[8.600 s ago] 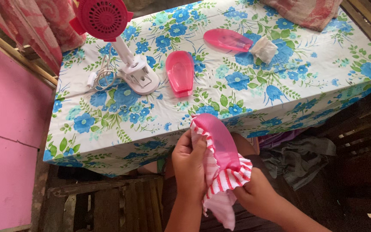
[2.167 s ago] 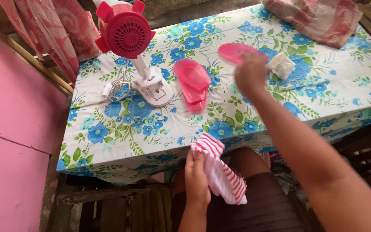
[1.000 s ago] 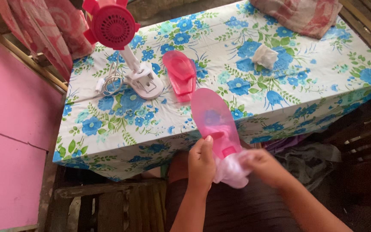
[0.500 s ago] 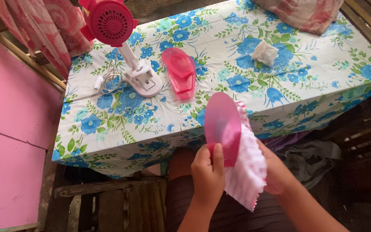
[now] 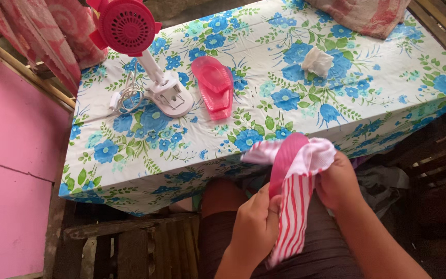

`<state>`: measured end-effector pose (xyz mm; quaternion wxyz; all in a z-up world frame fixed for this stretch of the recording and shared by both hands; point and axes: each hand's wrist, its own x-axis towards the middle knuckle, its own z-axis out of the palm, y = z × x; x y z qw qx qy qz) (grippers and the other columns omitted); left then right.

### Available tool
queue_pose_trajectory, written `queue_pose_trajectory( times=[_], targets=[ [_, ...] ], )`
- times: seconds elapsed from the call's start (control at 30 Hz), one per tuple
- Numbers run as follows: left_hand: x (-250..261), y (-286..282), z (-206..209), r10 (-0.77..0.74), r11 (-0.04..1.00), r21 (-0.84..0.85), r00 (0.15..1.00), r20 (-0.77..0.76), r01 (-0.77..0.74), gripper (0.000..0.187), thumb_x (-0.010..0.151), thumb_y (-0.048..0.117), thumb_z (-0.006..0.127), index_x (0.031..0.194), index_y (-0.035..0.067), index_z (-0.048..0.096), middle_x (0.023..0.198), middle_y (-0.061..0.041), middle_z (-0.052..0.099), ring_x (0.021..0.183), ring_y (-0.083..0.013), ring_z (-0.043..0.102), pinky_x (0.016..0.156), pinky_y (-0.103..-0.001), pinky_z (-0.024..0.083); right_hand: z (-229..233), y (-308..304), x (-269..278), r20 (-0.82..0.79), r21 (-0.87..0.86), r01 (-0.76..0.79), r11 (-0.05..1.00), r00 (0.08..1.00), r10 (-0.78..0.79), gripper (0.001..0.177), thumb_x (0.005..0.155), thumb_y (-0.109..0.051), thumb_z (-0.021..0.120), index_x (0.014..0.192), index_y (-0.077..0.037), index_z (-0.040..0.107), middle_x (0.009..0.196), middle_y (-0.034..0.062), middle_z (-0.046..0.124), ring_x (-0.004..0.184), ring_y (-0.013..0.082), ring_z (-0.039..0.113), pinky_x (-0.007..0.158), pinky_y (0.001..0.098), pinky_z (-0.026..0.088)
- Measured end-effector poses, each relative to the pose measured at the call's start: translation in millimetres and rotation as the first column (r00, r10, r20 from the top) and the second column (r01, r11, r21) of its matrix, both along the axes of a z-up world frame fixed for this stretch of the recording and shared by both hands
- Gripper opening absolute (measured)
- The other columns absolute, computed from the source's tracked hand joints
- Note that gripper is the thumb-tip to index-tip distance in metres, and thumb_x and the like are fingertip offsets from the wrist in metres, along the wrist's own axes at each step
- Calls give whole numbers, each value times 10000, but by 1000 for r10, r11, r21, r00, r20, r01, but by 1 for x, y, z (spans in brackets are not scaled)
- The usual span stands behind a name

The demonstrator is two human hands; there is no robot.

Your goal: The person wipes each pink fan blade with a red-and-white striped cloth, then attaches the blades one by one to the fan hub and secures them. The fan base remains on the table throughout.

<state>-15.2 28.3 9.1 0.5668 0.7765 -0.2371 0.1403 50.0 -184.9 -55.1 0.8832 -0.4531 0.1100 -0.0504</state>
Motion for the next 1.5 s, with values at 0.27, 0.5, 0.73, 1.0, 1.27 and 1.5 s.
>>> queue_pose_trajectory(
  times=[0.27,0.5,0.73,1.0,1.27,1.5],
  targets=[
    [1,1,4,43,999,12,992,-119,-41,270,1058,173,576,1242,-16,636,913,-202,722,799,-388,723,668,-417,550,26,20,-4,82,-257,-34,966,995,57,366,877,21,612,1231,-71,633,1120,45,697,982,137,674,839,302,553],
    [0,-3,-6,-1,999,-45,1000,20,2,319,1123,182,544,1353,-33,595,1040,-227,728,904,-386,730,753,-393,580,20,13,9,116,-416,96,904,992,-53,128,1046,-61,610,1144,19,631,1052,96,688,942,173,648,790,320,525],
    [29,-13,-19,222,926,-280,965,-140,-254,395,1128,231,493,1399,-22,627,1021,-122,738,850,-160,680,714,-338,557,18,76,-29,-137,-396,-107,912,989,57,354,851,-22,607,1201,-56,649,1065,62,716,951,160,682,801,318,559],
    [19,-12,-26,102,952,-234,923,-372,-200,432,1069,234,531,1403,-5,667,768,-111,667,645,-112,494,560,-294,432,35,53,5,23,182,-169,969,986,167,220,931,-20,586,1140,-51,644,1007,65,729,874,193,709,770,382,591],
    [47,-12,-16,230,917,-320,971,-65,-238,420,1136,236,485,1418,-51,603,1196,-172,760,1014,-191,718,847,-327,568,16,84,-31,-139,38,-253,967,957,256,325,813,37,592,1108,-45,701,1029,73,762,911,164,736,797,323,594],
    [34,-20,-11,152,975,-129,969,-196,-179,466,1072,293,504,1433,14,596,703,-98,653,594,-143,606,567,-300,509,20,38,14,-32,23,-126,992,991,126,138,1056,-107,639,1119,12,671,941,143,690,742,266,674,625,433,571]
  ],
)
